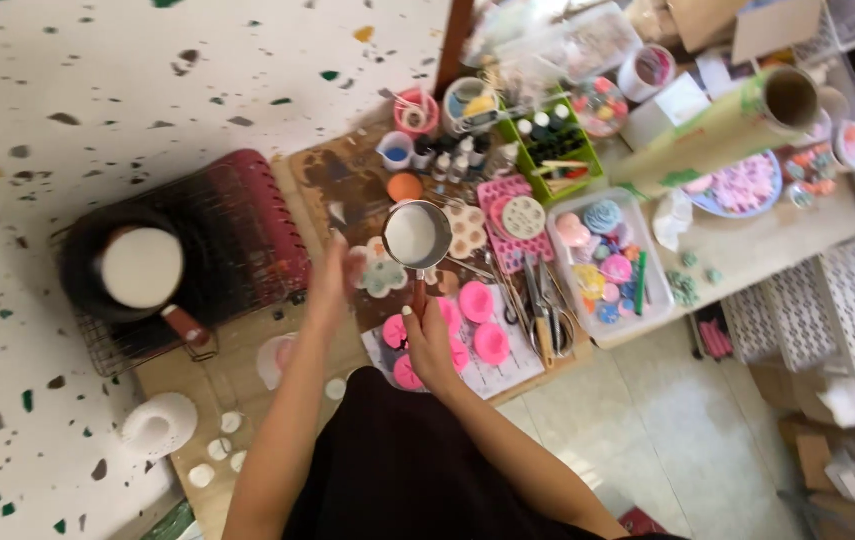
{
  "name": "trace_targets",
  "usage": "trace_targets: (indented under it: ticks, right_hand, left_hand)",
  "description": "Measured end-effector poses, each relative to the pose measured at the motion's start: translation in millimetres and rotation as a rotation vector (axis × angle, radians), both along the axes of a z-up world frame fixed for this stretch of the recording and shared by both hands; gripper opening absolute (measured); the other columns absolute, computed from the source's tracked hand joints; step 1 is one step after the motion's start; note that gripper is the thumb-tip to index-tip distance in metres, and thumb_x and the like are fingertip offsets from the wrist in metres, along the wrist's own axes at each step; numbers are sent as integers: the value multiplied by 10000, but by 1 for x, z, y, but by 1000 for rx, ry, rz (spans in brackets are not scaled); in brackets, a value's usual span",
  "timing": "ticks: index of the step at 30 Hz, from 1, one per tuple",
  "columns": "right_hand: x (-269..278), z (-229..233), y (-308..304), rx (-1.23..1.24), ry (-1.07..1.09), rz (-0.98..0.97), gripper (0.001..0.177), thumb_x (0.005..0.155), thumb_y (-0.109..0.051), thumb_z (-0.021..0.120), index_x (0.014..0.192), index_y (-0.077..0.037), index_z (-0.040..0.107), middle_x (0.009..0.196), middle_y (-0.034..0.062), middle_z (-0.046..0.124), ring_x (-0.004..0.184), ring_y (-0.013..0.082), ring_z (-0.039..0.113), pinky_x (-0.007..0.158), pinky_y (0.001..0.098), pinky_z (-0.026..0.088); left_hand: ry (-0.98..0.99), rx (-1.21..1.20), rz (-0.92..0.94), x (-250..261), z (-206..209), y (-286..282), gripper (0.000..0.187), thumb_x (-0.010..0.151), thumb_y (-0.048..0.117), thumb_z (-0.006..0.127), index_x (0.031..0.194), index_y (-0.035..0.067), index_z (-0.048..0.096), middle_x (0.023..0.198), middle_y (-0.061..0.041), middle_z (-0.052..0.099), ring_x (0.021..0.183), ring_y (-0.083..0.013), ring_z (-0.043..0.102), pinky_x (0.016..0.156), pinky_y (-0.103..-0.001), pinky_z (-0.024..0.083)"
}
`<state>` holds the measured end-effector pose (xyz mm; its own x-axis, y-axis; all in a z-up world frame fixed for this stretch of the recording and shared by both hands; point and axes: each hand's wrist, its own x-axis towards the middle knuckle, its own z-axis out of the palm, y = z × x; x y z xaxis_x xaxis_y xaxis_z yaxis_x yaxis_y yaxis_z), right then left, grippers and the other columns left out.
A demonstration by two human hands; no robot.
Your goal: Preparing wax, pouring into molds, and unmolding wax flower decorations for candle making.
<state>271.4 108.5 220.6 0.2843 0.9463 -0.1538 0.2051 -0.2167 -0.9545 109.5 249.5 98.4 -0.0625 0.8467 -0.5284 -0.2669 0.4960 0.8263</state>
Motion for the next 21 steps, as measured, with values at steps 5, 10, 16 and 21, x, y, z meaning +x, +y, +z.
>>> trace_targets:
  ticks: [5,10,16,21]
  right_hand:
    - [11,25,-29,-143,60,150,364,991,-192,518,1326,-48,514,842,79,643,686,192,643,609,340,523]
    - [118,-67,-68,193,-154,141,304,942,-135,677,1228,-34,686,982,130,675,871,224,639,741,343,534]
    - [216,-102,-91,-180,-936,-163,380,804,-250,752,1101,-52,621,1093,211,643,927,415,663,750,515,555]
    - [227,-121,-90,-352,-1022,-65,483,822,-272,707,1183,-22,506,1184,269,588,1011,475,646,764,574,552]
  left_hand:
    - [-80,239,-444,66,0,-134,277,1016,265,640,1134,18,682,974,-41,680,861,-98,614,748,-254,518]
    - [-40,108,-329,88,39,-171,206,1023,213,582,1083,20,617,847,-23,651,704,-102,591,605,-265,493]
    - [121,116,-307,62,89,-176,154,1005,179,534,1074,46,564,727,-36,576,589,-137,554,532,-306,471]
    - [360,400,-279,41,131,-191,212,995,168,551,1143,20,587,781,-82,636,667,-175,599,615,-347,497]
